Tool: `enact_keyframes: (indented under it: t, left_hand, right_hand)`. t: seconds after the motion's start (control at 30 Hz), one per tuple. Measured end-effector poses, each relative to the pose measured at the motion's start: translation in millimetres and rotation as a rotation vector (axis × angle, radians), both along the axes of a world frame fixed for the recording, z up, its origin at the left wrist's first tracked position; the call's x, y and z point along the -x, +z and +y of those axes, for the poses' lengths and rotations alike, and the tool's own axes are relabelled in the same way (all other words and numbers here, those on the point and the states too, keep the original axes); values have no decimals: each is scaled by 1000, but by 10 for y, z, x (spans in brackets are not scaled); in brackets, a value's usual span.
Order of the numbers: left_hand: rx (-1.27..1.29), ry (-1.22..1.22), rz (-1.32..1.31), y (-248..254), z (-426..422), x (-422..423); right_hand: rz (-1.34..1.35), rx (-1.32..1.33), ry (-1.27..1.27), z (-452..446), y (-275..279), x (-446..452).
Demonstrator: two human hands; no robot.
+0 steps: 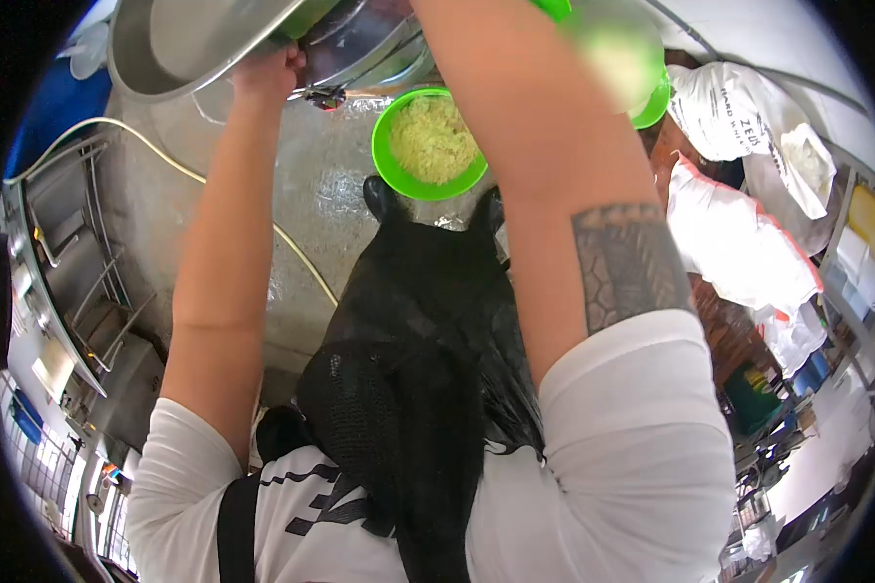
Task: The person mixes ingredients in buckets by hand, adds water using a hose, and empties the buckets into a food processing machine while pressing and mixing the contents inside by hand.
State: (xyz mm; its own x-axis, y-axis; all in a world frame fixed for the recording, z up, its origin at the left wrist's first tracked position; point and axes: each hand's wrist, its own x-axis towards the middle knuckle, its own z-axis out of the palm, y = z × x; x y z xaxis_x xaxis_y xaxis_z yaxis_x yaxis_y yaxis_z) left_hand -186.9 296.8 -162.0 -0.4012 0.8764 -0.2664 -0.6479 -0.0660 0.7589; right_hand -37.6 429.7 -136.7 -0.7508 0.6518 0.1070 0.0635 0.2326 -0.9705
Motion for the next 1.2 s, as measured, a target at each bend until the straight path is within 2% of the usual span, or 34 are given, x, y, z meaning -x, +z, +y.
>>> enact_keyframes:
  t: [0.03, 0.1, 0.13, 0.17, 0.27, 0.3, 0.33, 0.37, 0.4, 0.43, 0.5, 0.53, 0.57, 0.6, 0.67, 0.7, 0.73, 0.8, 0.87, 0.9, 0.97, 1.0, 1.07, 1.13, 1.2]
  left_hand:
    - [177, 96, 167, -59, 54, -154]
    - [328, 205, 422, 3, 70, -398]
    - [326, 198, 425, 103, 56, -381]
    - [410, 83, 320, 141, 15, -251]
    - [340, -65, 93, 55, -202, 400]
    - [177, -71, 175, -59, -106, 526]
    - [46, -149, 592, -337, -75, 664]
    - [-55, -119, 1128, -621, -44, 807]
    - [-157, 33, 1528, -651, 11, 784]
    - [22, 12, 735, -728, -68, 666]
    - [177, -11, -53, -244, -5, 19]
    - [317, 184, 114, 117, 121, -388]
    - [458, 382, 277, 258, 155, -586]
    - [462, 383, 269, 244, 95, -550]
    - [425, 130, 207, 230, -50, -255]
    - [501, 18, 324, 30, -50, 24]
    - [500, 20, 325, 86, -65, 93]
    - [116, 37, 160, 199, -83, 179]
    - [-58, -430, -62, -432, -40, 772]
    - [103, -184, 12, -353, -1, 447]
    - [406, 306, 163, -170, 104, -141]
    - [406, 298, 166, -83, 130, -256]
    - [493, 282, 339, 163, 170, -431]
    - [474, 265, 269, 370, 47, -508]
    - [463, 116, 318, 396, -163, -561]
  right_hand:
    - [3, 2, -4, 13, -15, -6]
    - [4, 5, -5, 21, -39, 6]
    - [-1, 8, -6, 21, -43, 14]
    - [-1, 3, -9, 27, -53, 17]
    - [-36, 24, -24, -111, -9, -16]
    - [-34, 32, -40, -168, -26, -5]
    - [-49, 62, -43, -184, -52, 0]
    - [83, 16, -124, -226, -95, 29]
    - [83, 19, -124, -56, -63, -31]
    - [70, 3, -105, 51, -35, -73]
    - [78, -26, -84, 132, -86, -68]
    - [80, -33, -81, 155, -101, -62]
    - [89, -48, -82, 138, -133, -38]
    - [93, -70, -88, 99, -166, -19]
    - [108, -124, -117, 1, -210, 27]
    - [119, -157, -137, -55, -231, 60]
    - [128, -188, -172, -148, -204, 70]
    - [187, -278, -229, -207, -249, 111]
    - [415, -216, -224, -231, -245, 145]
    - [222, -100, -246, -180, -216, 58]
    - [211, -131, -202, -43, -235, 21]
    - [198, -160, -159, 37, -281, 12]
    - [167, -224, -60, 199, -346, -8]
    - [142, -290, 42, 311, -238, -37]
    - [-282, -77, -118, 119, 79, -293]
